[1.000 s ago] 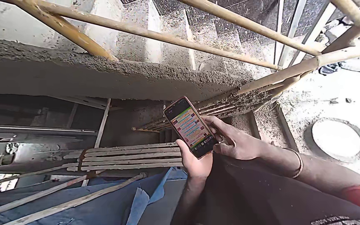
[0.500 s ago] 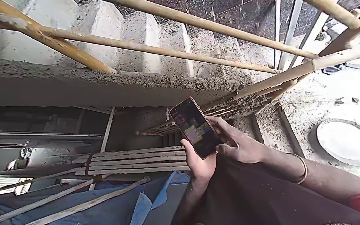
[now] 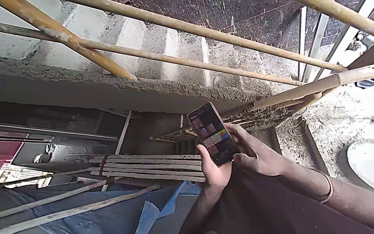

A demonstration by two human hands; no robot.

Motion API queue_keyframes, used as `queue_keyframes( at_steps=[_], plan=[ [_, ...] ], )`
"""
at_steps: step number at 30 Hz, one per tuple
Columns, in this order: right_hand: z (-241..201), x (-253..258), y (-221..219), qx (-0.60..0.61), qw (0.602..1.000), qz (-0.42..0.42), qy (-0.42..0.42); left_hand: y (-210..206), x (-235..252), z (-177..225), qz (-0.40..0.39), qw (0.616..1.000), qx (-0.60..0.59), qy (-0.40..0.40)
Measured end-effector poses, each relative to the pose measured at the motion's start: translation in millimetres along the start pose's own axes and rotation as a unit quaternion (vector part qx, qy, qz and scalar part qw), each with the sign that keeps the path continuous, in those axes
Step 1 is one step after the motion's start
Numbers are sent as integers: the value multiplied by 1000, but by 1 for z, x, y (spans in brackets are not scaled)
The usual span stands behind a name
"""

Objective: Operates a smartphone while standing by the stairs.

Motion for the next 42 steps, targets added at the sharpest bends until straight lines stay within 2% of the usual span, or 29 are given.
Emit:
queue_keyframes(
  at_steps=[14,25,42],
  plan=[
    [-5,-13,8,-40,999,25,3,-10,-2,-10,-5,1000,13,7],
    [-6,-15,11,-30,999,16,37,-13,-3,-13,-26,1000,17,-5],
    [-7,-21,15,-25,999,1,45,-22,-10,-19,-33,999,8,-14]
  ],
)
Point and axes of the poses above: each hand's wrist, its own x-axis towards the middle knuckle, its own y-axis out of the back of the hand, z = x × y, the point moved 5 cm from there along x, towards the middle knuckle, and after that the axes turned 14 degrees about -x, right-handed, at the moved point
